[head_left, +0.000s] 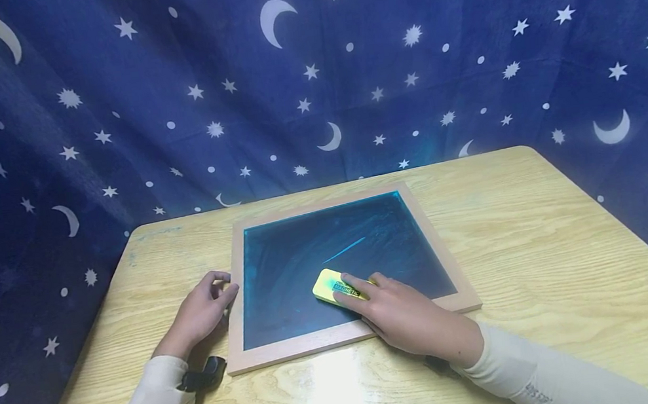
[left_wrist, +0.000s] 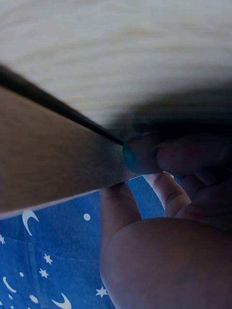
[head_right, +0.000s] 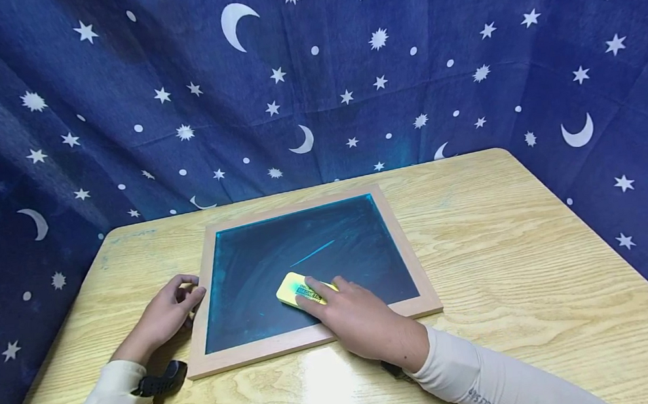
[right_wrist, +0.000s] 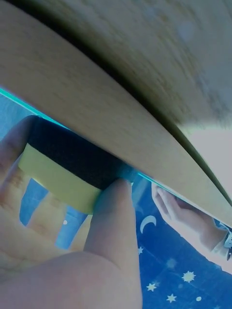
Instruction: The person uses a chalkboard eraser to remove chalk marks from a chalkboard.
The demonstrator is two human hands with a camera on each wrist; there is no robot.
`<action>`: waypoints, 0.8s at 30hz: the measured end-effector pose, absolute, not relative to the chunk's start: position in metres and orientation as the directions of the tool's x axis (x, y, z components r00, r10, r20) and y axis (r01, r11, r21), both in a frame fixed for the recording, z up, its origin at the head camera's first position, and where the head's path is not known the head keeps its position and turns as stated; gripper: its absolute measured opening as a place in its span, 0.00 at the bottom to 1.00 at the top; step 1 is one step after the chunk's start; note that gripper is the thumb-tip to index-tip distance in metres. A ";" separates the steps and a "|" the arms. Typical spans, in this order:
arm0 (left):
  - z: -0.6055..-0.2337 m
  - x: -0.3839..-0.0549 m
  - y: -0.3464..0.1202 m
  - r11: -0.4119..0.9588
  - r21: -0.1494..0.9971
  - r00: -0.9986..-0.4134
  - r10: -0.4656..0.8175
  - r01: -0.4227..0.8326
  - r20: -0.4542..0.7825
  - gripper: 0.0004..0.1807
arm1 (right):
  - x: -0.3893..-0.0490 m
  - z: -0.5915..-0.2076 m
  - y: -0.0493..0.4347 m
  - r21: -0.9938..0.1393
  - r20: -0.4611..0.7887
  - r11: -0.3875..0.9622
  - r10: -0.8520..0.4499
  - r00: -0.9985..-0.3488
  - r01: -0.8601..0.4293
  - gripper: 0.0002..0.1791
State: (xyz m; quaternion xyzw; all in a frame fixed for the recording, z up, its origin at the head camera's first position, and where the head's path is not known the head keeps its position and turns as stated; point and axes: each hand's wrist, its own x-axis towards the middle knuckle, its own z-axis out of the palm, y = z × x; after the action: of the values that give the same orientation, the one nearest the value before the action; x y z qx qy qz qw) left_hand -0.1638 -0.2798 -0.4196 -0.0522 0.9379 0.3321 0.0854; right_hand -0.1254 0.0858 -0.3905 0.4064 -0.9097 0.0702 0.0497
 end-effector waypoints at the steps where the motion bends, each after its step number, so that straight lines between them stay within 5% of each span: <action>1: -0.420 -0.164 -0.280 0.774 0.614 -0.980 -0.041 -0.155 -0.195 0.31 | -0.125 -0.391 0.086 -0.088 0.148 0.658 -0.733 -0.663 -0.748 0.26; 24: -0.421 -0.164 -0.279 0.773 0.615 -0.981 -0.048 -0.157 -0.189 0.29 | -0.147 -0.391 0.102 -0.155 0.142 0.672 -0.710 -0.690 -0.724 0.30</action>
State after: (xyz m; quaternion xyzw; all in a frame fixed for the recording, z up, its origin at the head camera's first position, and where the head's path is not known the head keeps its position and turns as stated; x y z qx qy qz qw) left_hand -0.1639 -0.2791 -0.4207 -0.0546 0.9380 0.3326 0.0813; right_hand -0.1466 0.1025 -0.3905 0.3924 -0.9138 0.0995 0.0348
